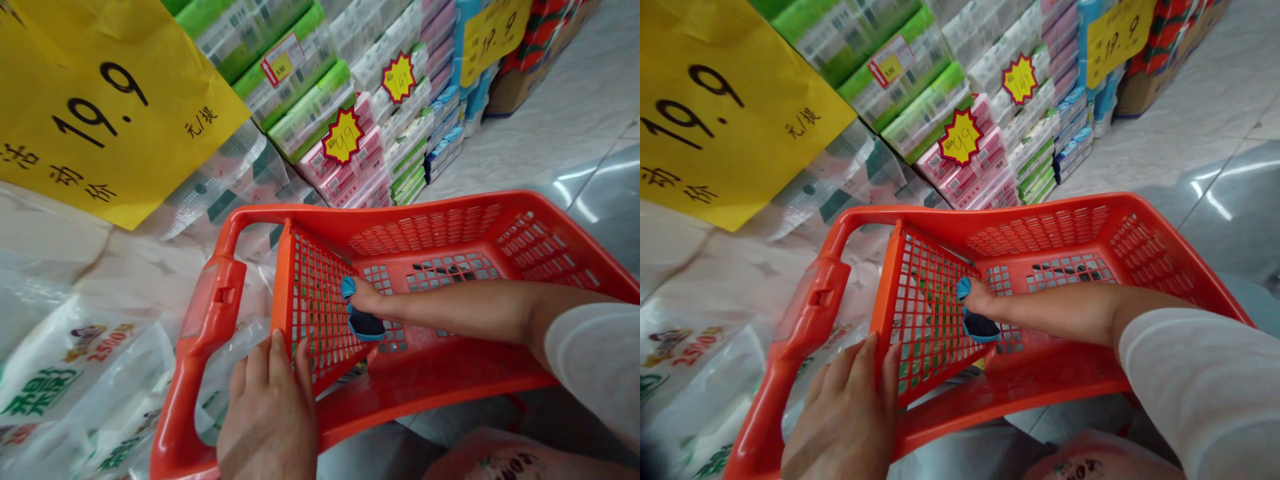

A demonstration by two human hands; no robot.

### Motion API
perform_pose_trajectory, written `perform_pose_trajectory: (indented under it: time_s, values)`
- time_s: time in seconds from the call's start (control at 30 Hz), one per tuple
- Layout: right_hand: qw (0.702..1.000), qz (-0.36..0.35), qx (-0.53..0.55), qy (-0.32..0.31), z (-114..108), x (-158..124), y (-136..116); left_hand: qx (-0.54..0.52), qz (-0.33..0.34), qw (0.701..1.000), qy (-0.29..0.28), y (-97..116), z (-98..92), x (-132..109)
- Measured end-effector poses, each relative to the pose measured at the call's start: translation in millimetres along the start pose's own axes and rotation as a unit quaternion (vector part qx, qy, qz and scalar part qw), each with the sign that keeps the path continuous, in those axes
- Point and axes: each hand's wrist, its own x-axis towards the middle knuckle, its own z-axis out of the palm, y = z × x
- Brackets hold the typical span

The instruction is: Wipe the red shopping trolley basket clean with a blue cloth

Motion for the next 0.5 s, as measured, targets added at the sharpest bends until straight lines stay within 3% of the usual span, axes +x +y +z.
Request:
perform_pose_trajectory:
  time_s: [0.07, 0.1, 0.17, 0.2, 0.23, 0.37, 0.43, 0.5]
  values:
    - [0.998, -0.069, 0.003, 0.003, 4.1, -9.5, -22.6, 0.004, 0.017, 1.0, 0.001, -0.9, -1.8, 1.4]
    - [0.99, -0.138, 0.003, -0.004, 5.6, -16.6, -29.9, 0.004, 0.021, 1.0, 0.004, -0.9, -2.2, 1.9]
    - [0.955, -0.294, -0.016, -0.046, 7.3, -31.6, -29.1, 0.005, 0.012, 1.0, 0.008, 0.4, -2.1, 2.2]
    - [0.939, -0.334, -0.04, -0.074, 7.5, -37.8, -21.2, 0.004, 0.004, 1.0, 0.007, 1.6, -1.8, 2.0]
    - [0.934, -0.335, -0.071, -0.099, 7.4, -42.2, -10.4, 0.004, -0.006, 1.0, 0.003, 2.9, -1.6, 1.6]
    - [0.967, -0.174, -0.145, -0.114, 7.9, -46.2, 17.2, -0.001, -0.03, 1.0, -0.008, 5.7, -0.8, 0.6]
    - [0.972, -0.174, -0.132, -0.092, 8.7, -48.6, 6.2, 0.003, -0.01, 1.0, 0.014, 3.6, -0.4, 1.0]
    - [0.963, -0.232, -0.114, -0.074, 8.6, -53.6, -9.9, 0.01, 0.018, 0.999, 0.031, 0.2, 0.2, 1.9]
